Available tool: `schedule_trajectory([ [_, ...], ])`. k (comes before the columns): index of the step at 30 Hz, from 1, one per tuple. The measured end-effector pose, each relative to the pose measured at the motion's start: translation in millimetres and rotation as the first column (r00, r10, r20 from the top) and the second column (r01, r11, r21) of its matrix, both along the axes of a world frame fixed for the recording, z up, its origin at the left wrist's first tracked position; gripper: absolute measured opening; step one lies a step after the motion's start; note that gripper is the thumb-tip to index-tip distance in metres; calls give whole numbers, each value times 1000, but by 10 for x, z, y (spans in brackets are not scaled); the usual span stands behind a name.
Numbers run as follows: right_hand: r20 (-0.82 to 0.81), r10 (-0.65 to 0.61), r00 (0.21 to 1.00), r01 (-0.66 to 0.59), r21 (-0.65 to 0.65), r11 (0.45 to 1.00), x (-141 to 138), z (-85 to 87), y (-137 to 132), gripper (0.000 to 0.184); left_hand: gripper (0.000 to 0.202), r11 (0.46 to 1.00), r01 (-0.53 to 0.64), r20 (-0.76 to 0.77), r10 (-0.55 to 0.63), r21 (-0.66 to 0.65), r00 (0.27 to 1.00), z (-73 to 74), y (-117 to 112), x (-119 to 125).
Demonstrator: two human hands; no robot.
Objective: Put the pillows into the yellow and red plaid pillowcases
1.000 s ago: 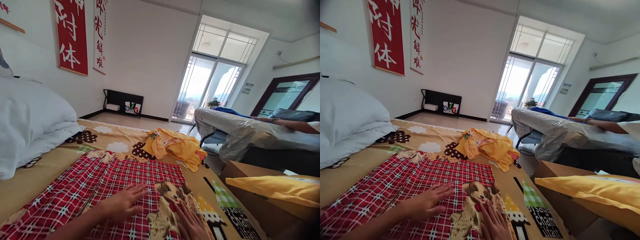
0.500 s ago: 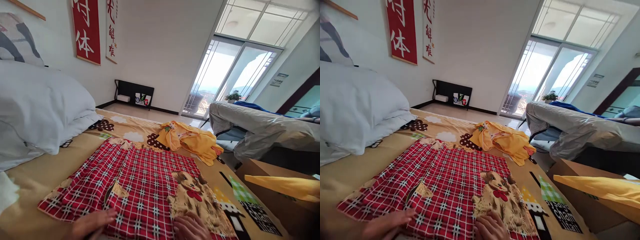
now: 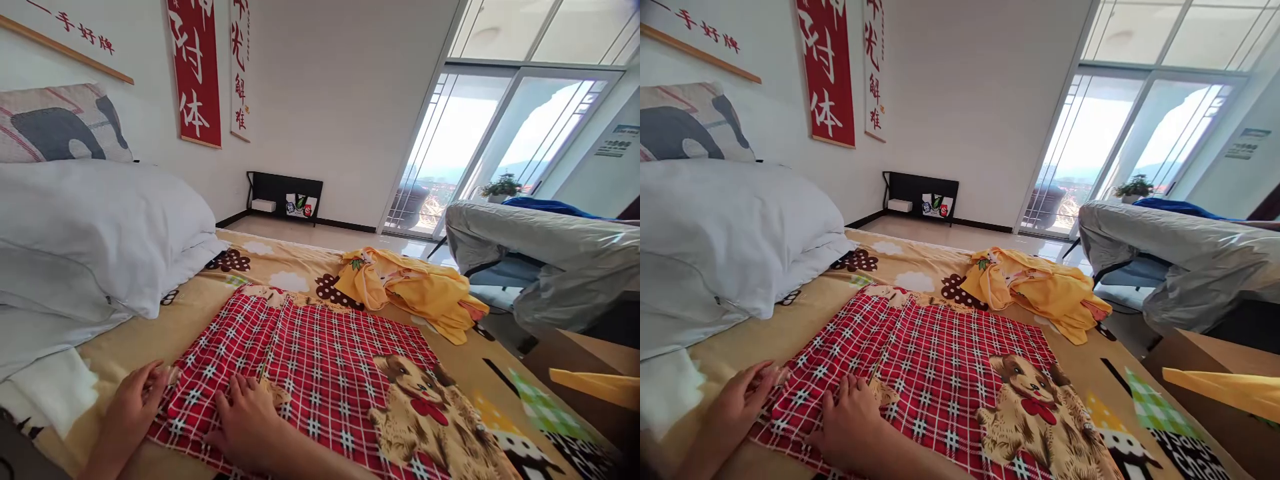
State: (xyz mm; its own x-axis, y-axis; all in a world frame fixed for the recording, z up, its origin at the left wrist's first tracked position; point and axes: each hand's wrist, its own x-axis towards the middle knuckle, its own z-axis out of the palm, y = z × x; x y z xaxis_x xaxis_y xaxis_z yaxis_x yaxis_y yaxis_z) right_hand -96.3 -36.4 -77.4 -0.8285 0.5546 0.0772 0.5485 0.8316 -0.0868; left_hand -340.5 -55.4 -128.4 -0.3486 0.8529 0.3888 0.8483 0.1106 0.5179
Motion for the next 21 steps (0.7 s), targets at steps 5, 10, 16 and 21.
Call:
schedule_trajectory([
  [5, 101, -13, 995, 16, -35, 999, -7, 281, 146, 37, 35, 971, -11, 41, 21, -238, 999, 162, 111, -31],
  [10, 36, 53, 998, -57, 134, 989, 63, 175, 293, 23, 45, 908, -158, -130, 115, -389, 985, 164, 115, -70],
  [16, 292, 172, 941, -135, -142, 981, -149, 403, 537, 26, 45, 968, -174, -497, 61, -183, 865, 186, -10, 44],
  [21, -195, 126, 973, -115, 69, 991, -572, 436, 870, 42, 51, 995, 94, -483, -73, 18, 872, -103, 389, 34],
])
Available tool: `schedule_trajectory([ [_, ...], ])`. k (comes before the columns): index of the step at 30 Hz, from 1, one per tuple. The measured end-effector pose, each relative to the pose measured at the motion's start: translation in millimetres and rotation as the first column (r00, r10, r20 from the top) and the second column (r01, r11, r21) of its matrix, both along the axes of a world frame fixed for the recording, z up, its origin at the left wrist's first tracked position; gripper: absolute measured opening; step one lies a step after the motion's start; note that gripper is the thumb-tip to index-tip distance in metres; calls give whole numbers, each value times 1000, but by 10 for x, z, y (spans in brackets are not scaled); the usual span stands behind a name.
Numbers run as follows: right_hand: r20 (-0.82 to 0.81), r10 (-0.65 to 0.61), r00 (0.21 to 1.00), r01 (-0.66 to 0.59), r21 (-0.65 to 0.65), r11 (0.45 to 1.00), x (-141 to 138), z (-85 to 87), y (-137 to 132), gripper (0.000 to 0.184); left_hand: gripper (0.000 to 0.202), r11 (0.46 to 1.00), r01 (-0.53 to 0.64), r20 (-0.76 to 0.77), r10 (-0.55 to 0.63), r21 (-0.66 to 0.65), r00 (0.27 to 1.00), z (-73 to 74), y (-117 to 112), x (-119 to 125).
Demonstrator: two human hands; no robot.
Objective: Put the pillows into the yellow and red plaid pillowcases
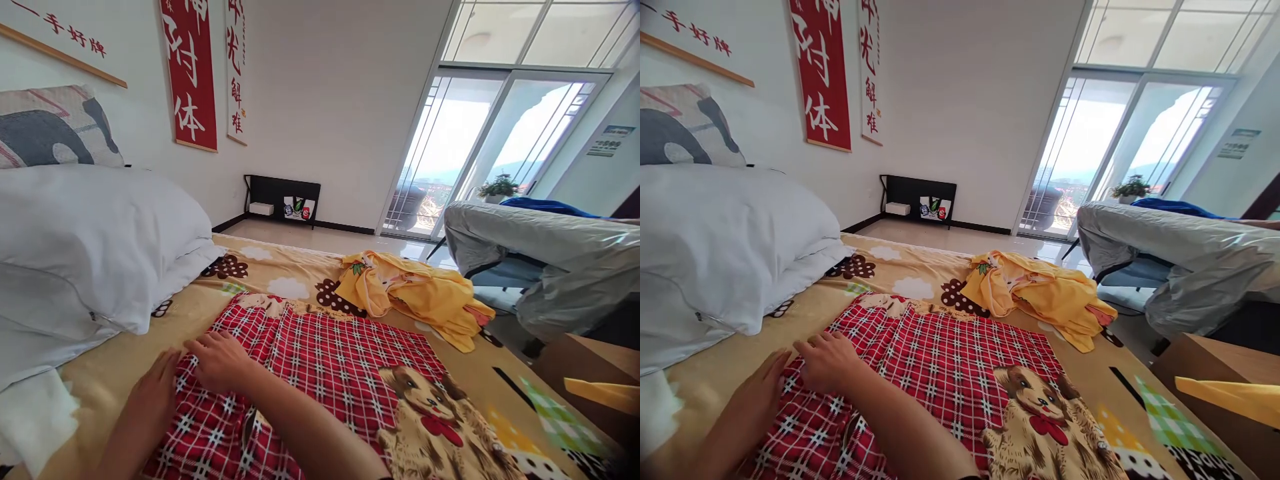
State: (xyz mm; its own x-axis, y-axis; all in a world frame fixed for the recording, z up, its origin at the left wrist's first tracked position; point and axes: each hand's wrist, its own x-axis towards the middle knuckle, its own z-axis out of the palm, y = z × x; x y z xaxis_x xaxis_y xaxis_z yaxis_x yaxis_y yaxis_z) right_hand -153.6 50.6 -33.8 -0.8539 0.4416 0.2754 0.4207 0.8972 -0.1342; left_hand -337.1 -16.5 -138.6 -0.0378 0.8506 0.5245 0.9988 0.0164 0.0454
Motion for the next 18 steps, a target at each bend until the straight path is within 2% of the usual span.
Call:
schedule_trajectory([
  [2, -77, -1, 997, -1, -29, 1000, -122, -193, 152, 48, 51, 998, 59, 23, -59, -19, 998, -179, 94, -33],
  [4, -38, -2, 999, -3, -136, 991, -177, -416, 343, 50, 49, 996, 75, 15, -74, -49, 997, -319, 97, -53],
  [7, 17, -137, 990, 137, -273, 952, -127, -641, 708, 56, 52, 994, 93, -43, -96, -57, 994, -412, 21, -53],
  [10, 21, -339, 941, 328, -314, 891, 9, -702, 1088, 62, 56, 994, 87, -87, -92, -64, 992, -420, -20, -48],
  [13, 31, -469, 883, 454, -316, 833, 114, -711, 1372, 64, 55, 990, 68, -106, -81, -121, 991, -412, -3, -59],
  [18, 76, -657, 750, 648, -281, 708, 100, -733, 1552, 66, 56, 970, 61, -40, -72, -236, 997, -314, 6, -32],
])
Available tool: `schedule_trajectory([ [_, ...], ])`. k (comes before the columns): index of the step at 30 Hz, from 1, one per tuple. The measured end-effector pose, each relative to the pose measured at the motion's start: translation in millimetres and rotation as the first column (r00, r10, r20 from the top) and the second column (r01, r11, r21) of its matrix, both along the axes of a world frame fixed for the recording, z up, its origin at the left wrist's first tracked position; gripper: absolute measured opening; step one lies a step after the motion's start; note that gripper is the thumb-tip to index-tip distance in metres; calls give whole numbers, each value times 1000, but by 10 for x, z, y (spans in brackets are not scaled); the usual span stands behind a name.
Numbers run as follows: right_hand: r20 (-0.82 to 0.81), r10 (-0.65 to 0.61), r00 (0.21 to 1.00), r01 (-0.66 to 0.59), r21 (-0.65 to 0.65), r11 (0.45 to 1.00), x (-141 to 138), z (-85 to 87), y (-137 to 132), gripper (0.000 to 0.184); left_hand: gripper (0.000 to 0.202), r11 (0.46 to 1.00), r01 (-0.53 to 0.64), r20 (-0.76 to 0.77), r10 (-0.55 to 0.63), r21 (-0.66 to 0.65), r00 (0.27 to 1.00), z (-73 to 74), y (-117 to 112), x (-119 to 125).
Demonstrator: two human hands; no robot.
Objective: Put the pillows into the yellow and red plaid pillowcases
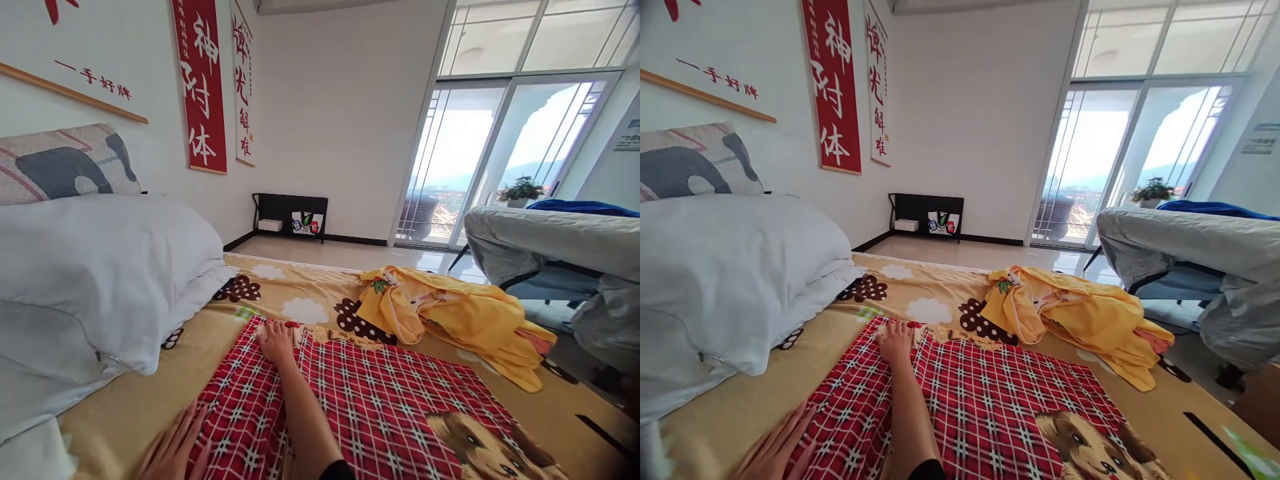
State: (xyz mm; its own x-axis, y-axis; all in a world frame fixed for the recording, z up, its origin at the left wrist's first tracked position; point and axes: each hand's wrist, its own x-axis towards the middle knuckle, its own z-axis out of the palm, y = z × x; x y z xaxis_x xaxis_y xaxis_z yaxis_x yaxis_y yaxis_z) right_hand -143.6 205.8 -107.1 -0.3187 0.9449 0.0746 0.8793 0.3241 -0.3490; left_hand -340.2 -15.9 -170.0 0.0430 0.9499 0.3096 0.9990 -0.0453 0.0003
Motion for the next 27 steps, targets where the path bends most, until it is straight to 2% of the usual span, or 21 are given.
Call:
schedule_trajectory([
  [4, 92, -73, 993, 73, -5, 997, -84, 106, -99, 64, 60, 999, -35, 103, 37, -25, 994, 142, -25, 87],
  [7, 183, 5, 983, 0, -30, 1000, -105, 241, -441, 57, 58, 998, -55, 174, 62, -43, 983, 205, -32, 139],
  [10, 222, 234, 947, -234, -26, 972, -20, 291, -1019, 58, 56, 998, -60, 308, 62, -17, 949, 272, -55, 175],
  [11, 200, 348, 916, -353, -12, 936, 28, 276, -1217, 59, 52, 998, -64, 379, 54, 14, 924, 322, -77, 187],
  [13, 82, 616, 783, -620, 29, 784, 115, 216, -1542, 58, 44, 985, -105, 539, 15, 137, 842, 509, -142, 211],
  [15, -10, 775, 632, -775, 24, 632, 133, 155, -1729, 52, 38, 925, -195, 650, -69, 325, 756, 837, -213, 215],
  [16, -35, 806, 591, -806, 6, 591, 105, 135, -1775, 51, 34, 873, -241, 672, -125, 423, 730, 1052, -234, 195],
  [19, -90, 821, 563, -823, 25, 567, -91, 82, -1793, 61, 21, 660, -332, 644, -305, 674, 701, 1830, -166, -37],
  [20, -105, 820, 563, -820, 49, 570, -173, 39, -1780, 66, 19, 560, -375, 625, -363, 739, 691, 2109, -98, -186],
  [21, -110, 818, 565, -816, 72, 574, -253, -31, -1765, 70, 20, 425, -443, 602, -395, 789, 694, 2385, -16, -368],
  [23, -86, 803, 590, -796, 105, 597, -399, -270, -1732, 65, 22, 174, -575, 594, -367, 800, 716, 2911, 142, -798],
  [24, -66, 787, 614, -778, 121, 617, -463, -428, -1715, 59, 24, 100, -620, 616, -312, 778, 723, 3151, 195, -1023],
  [26, -43, 736, 676, -723, 158, 673, -572, -750, -1685, 50, 30, 41, -641, 641, -104, 767, 760, 3556, 210, -1439],
  [27, -42, 713, 700, -698, 172, 695, -616, -872, -1672, 47, 36, 58, -626, 626, 23, 778, 780, 3713, 171, -1618],
])
